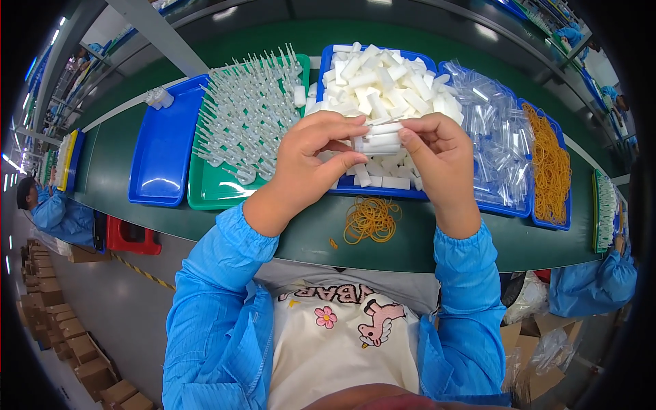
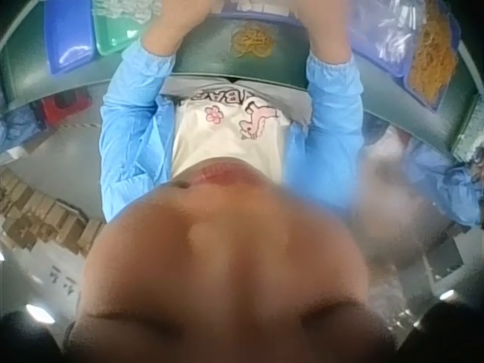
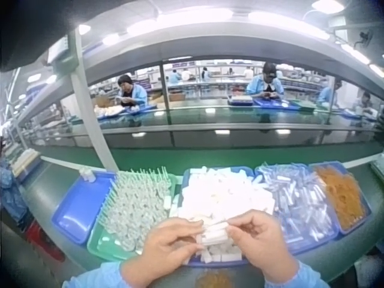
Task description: The person assembles plastic tube components by inserting white pieces into tube holders, securing the bundles with rubber bands, and placing the assembled units onto a tray.
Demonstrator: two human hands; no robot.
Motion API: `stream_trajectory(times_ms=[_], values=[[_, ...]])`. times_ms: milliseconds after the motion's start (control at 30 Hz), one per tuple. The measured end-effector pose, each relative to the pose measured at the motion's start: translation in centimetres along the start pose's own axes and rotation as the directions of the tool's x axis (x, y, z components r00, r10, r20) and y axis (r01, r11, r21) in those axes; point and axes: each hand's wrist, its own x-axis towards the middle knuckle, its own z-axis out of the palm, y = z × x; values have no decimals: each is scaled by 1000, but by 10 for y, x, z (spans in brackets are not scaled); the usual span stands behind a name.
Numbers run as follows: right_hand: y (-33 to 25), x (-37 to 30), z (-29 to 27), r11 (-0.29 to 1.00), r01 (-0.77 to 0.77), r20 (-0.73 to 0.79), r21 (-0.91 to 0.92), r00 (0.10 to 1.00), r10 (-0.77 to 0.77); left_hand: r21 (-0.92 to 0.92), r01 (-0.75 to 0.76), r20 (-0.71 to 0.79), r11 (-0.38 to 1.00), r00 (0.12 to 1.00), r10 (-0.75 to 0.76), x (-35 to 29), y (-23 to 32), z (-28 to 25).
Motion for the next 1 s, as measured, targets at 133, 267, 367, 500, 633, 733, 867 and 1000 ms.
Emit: stream_trajectory(times_ms=[133, 267, 367, 500, 633, 733, 867, 1000], values=[[7, 2, -1, 992, 113, 21, -53, 993, -112, 12, -38, 6, 999, 999, 38, 1, -1, 1], [7, 8, -7, 970, 209, 24, -123, 978, -207, 38, -54, 27, 998, 998, 53, 1, -4, 0], [-1, 13, -20, 940, 236, -30, -244, 968, -251, -59, -41, -41, 997, 998, 39, -1, -9, -1], [-24, 16, -49, 735, 355, 190, -578, 934, -302, -245, 44, -107, 969, 992, -72, -3, -13, -2], [-22, 11, -51, 472, 479, 413, -740, 878, -244, -306, 65, -153, 950, 981, -117, -1, -11, -1], [-17, 14, -48, 419, 498, 442, -760, 867, -228, -352, 16, -161, 936, 984, -78, -1, -13, -2], [-16, 17, -44, 393, 480, 427, -785, 877, -218, -377, 29, -140, 926, 986, -88, 0, -17, -6], [-17, 22, -46, 382, 533, 440, -755, 844, -308, -284, -14, -175, 959, 984, -37, 2, -15, -5]])
